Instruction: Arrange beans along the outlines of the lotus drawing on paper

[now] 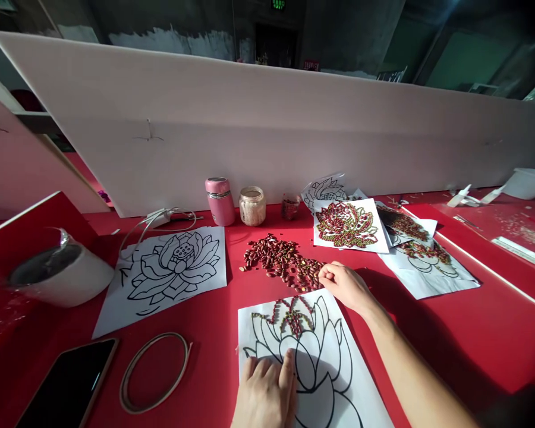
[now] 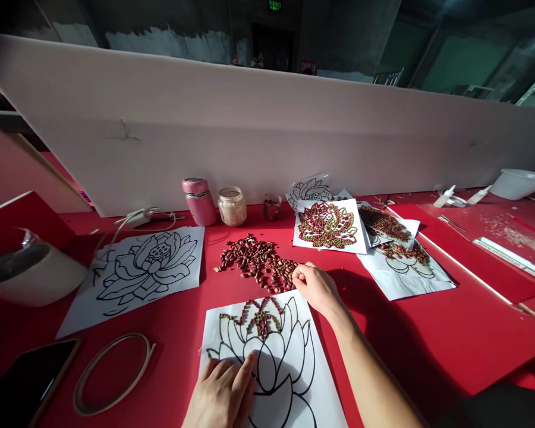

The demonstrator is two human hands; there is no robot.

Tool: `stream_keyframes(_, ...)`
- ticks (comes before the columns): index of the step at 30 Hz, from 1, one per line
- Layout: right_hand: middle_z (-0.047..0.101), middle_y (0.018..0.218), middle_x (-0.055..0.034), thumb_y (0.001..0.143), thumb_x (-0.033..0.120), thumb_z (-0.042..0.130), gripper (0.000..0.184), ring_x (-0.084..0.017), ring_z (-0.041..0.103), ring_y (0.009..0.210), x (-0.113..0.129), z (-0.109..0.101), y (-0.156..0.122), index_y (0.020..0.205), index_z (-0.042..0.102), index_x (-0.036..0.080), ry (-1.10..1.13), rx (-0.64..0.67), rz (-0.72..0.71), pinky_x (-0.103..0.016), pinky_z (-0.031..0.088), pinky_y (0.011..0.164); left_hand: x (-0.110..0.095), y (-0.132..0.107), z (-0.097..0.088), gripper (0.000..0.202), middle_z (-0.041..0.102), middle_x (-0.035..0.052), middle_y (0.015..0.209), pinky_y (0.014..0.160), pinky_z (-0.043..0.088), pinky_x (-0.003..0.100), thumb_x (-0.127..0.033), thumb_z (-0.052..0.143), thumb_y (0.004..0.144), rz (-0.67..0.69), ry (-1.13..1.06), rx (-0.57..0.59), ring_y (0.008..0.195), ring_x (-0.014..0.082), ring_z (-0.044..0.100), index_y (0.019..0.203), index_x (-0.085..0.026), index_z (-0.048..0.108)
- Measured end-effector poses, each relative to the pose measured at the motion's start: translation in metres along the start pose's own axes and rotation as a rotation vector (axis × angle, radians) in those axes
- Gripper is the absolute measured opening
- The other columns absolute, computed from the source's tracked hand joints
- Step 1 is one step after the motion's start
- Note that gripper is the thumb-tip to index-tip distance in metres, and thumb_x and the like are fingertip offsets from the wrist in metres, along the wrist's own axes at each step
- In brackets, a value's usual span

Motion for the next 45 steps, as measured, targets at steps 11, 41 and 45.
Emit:
stream_keyframes(11,0.055,0.065,0.002,0.071,0.024,0.05,0.011,-0.01,0.048,0.052,0.002,0.009,-0.002,0.061,0.055,0.023,-0.03,-0.025,-0.05,-0.021,0.029,0.045,0.0,0.003,-0.004,0.029,0.053,0.0017,0.062,0.057,0.035,0.03,-0.014,0.041,0.081,-0.154,-0.106,0.171,0.056,0.0155,0.049,0.109,-0.013,0.049)
stream_keyframes(41,0.05,0.107,-0.0076,0.077,0.021,0.048,0.01,-0.022,0.047,0.103,0.098,0.045,-0.08,0.073,0.057,0.02,0.089,0.065,-0.338,-0.04,0.04,0.087,0.005,0.002,0.0,0.022,0.052,0.0009,0.06,0.06,0.031,0.031,-0.017,0.038,0.084,-0.251,-0.209,0.243,0.057,0.0154,0.048,0.101,-0.012,0.051)
stream_keyframes(45,0.052,0.106,-0.0073,0.077,0.021,0.048,0.009,-0.022,0.047,0.103,0.099,0.048,-0.079,0.072,0.056,0.02,0.05,0.066,-0.339,-0.04,0.039,0.086,0.006,0.002,0.0,0.023,0.053,0.0014,0.061,0.06,0.032,0.032,-0.017,0.037,0.084,-0.257,-0.217,0.261,0.058,0.0157,0.048,0.102,-0.012,0.051)
Point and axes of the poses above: each hand's wrist, its own y-axis towards the middle knuckle, its own z-axis out of the palm, x = y × z, the point moved 8 cm from there along y, towards the middle knuckle
